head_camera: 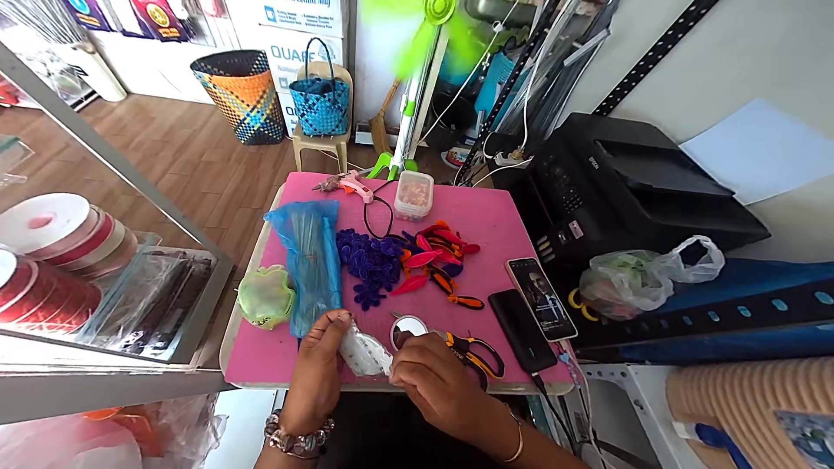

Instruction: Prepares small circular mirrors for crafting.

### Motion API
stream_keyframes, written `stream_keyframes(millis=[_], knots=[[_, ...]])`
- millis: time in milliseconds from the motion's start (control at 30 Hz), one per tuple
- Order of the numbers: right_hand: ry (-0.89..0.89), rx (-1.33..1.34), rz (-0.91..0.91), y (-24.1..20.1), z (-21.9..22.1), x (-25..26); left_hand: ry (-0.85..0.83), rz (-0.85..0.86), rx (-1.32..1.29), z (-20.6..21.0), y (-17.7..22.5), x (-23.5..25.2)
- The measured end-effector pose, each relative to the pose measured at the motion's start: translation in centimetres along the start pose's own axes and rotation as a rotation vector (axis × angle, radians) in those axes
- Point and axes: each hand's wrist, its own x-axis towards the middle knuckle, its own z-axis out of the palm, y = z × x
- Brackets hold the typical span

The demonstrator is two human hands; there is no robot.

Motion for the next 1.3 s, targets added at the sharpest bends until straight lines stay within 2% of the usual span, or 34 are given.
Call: stream_keyframes(millis=[100, 200, 300, 400, 567, 733, 900, 967, 1067, 1200, 1300], knots=[[-0.016, 0.022, 0.007, 0.3, -0.3, -1.0, 0.07, 0.035, -0.063, -0.3, 0.9, 0.5], [-0.047, 0.114, 0.103, 0.6, -0.7, -1.5, 0.076, 0.066, -0.081, -0.3, 1.3, 0.8], [-0.026, 0.276, 0.289, 0.5, -1.1, -0.9, -0.001, 0.088, 0.001, 0.1, 0.8, 0.7], [0.079, 0.293, 0.382, 0.3, -0.8, 0.5, -0.086, 0.176, 0.131, 0.7, -0.1, 0.4], [0.044, 0.302, 0.532, 0.0, 0.1, 1.2, -0.179, 0.345, 0.228, 0.9, -1.0, 0.1], [0.054, 0.372, 0.59, -0.1, 0.7, 0.8, -0.205, 0.48, 0.264, 0.8, -1.7, 0.1], [-0.023, 0.498, 0.654, -0.2, 0.4, 0.8, -0.245, 0.511, 0.311, 1.1, -2.3, -0.1], [-0.04, 0.545, 0.672, -0.2, 0.2, 0.9, -0.215, 0.589, 0.437, 1.3, -2.7, -0.1], [0.006, 0.616, 0.733, -0.1, -0.1, 0.8, -0.078, 0.726, 0.671, 1.2, -3.1, 0.0], [0.115, 0.62, 0.835, -0.2, 0.2, 0.6, 0.001, 0.734, 0.783, 1.0, -3.4, 0.0], [0.16, 0.579, 0.818, 0.0, 0.7, 0.6, 0.007, 0.686, 0.741, 1.0, -3.7, 0.0]])
